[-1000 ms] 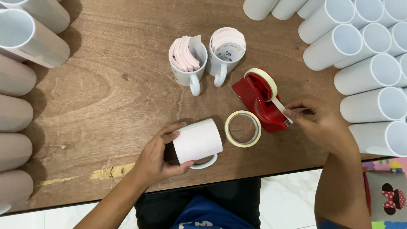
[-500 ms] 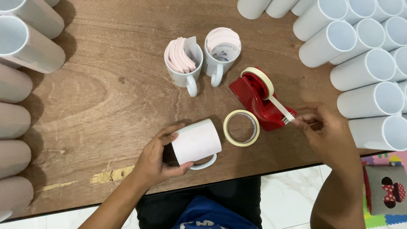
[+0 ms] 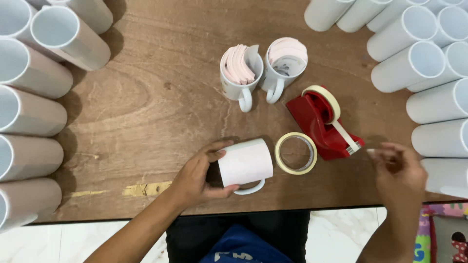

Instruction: The person repeatedly applies a strip of clear adhesive tape around the body of white ceramic mugs. They pick up a mug, wrap the tape, smooth it down, and place the mug back in a stack. This process is repeated for several mugs.

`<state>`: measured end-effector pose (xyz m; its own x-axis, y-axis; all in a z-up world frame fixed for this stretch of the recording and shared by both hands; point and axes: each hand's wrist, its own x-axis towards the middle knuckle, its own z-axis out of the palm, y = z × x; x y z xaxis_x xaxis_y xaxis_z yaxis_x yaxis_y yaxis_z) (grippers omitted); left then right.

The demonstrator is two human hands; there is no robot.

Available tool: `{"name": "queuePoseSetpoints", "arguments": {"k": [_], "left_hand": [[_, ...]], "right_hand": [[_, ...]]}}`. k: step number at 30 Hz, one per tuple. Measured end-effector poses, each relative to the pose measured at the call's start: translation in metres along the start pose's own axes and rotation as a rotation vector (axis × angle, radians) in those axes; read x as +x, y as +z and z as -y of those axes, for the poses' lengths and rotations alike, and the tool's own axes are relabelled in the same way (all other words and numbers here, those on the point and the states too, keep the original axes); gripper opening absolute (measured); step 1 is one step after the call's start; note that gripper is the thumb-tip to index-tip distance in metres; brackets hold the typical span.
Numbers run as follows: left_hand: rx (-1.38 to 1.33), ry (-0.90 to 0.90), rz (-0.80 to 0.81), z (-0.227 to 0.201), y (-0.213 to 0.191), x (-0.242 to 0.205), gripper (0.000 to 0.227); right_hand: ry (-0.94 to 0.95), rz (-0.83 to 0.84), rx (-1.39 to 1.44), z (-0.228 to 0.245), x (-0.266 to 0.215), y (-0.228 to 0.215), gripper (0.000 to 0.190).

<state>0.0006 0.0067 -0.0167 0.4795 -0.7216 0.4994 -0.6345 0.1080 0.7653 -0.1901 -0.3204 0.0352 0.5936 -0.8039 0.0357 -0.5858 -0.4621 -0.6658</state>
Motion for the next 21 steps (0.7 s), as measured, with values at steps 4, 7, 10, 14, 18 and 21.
{"name": "queuePoseSetpoints", "arguments": {"k": [4, 7, 10, 14, 18, 21], "left_hand": [[0.002, -0.009, 0.0, -0.002, -0.001, 0.002, 0.067], [0.048, 0.002, -0.006, -0.003, -0.001, 0.001, 0.068], [0.041, 0.004, -0.004, -0.007, -0.001, 0.004, 0.064], [0.003, 0.005, -0.124, -0.013, -0.002, 0.008, 0.057], [0.008, -0.001, -0.142, -0.018, -0.004, 0.01, 0.056], [-0.001, 0.019, -0.136, -0.023, -0.008, 0.015, 0.055]], "right_hand": [[-0.021, -0.205, 0.268, 0.03, -0.028, 0.0, 0.02], [-0.284, -0.115, 0.755, 0.029, -0.035, 0.027, 0.011], [-0.426, 0.224, 0.976, 0.073, -0.044, 0.064, 0.003], [-0.412, 0.428, 0.89, 0.105, -0.046, 0.099, 0.005], [-0.27, 0.596, 0.851, 0.109, -0.04, 0.125, 0.012], [-0.167, 0.663, 0.818, 0.117, -0.037, 0.129, 0.018]]}}
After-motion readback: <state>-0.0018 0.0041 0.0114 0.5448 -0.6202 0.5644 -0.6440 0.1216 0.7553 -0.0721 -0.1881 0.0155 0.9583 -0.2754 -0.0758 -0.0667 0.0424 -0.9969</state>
